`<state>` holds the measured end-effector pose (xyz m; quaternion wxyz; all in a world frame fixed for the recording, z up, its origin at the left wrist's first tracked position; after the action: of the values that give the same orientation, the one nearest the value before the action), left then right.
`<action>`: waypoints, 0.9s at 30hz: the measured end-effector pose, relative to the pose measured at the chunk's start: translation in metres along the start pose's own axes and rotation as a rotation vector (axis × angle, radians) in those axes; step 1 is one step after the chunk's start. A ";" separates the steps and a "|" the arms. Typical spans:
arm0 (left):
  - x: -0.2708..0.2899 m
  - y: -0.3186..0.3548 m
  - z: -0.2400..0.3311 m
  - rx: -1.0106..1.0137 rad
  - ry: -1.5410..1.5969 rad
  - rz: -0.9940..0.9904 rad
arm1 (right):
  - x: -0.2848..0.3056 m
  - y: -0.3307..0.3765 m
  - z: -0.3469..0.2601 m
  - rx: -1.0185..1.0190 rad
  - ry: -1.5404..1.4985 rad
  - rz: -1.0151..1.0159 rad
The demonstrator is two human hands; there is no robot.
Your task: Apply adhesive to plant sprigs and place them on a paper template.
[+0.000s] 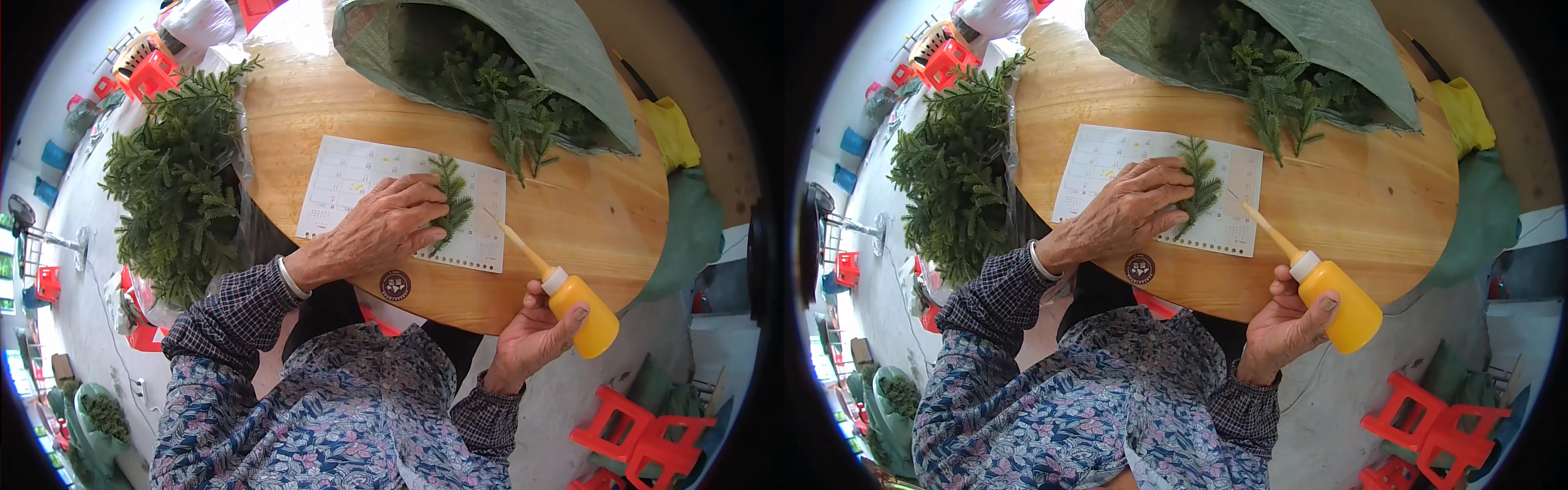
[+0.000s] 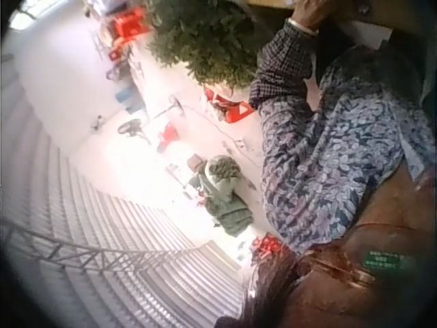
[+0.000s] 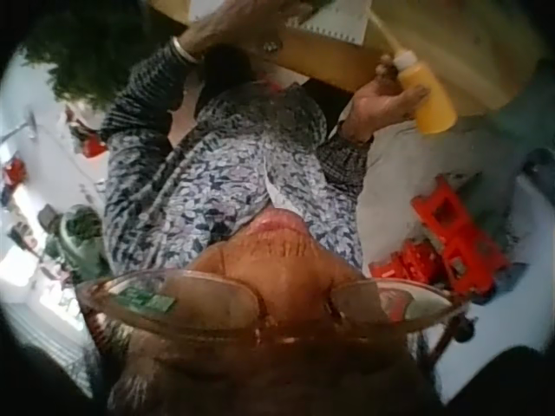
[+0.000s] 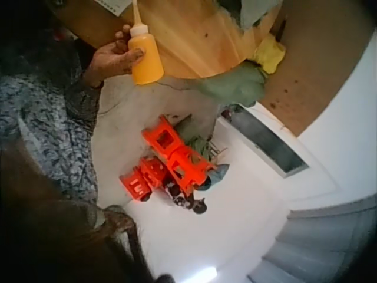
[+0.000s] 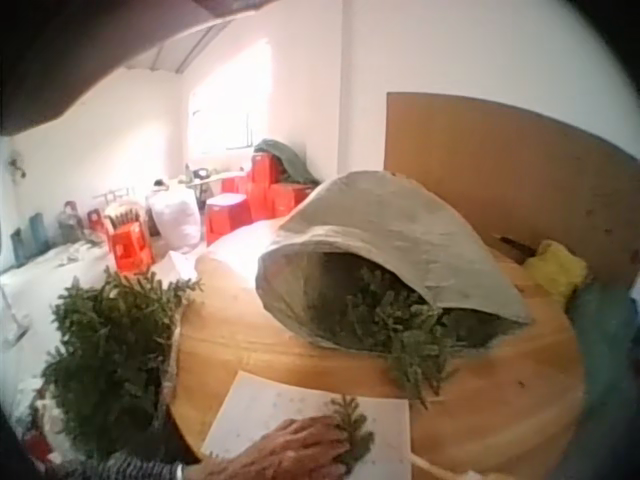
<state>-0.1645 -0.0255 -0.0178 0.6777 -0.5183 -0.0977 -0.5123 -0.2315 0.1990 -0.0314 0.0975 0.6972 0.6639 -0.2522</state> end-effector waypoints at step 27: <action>0.003 -0.005 -0.008 0.009 0.031 -0.090 | -0.090 0.001 0.013 0.043 0.226 -0.271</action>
<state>-0.1699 -0.0331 -0.0161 0.6578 -0.5023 -0.1128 -0.5498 -0.2322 0.1135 0.0006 -0.0274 0.6273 0.7529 -0.1971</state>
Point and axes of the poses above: each hand's wrist, its own y-axis away from the middle knuckle, its own x-axis out of the back of the hand, z = x × y, the point moved 7 cm from there along -y, towards the middle knuckle, and after that the axes turned 8 degrees about y, right-handed, at the moved point
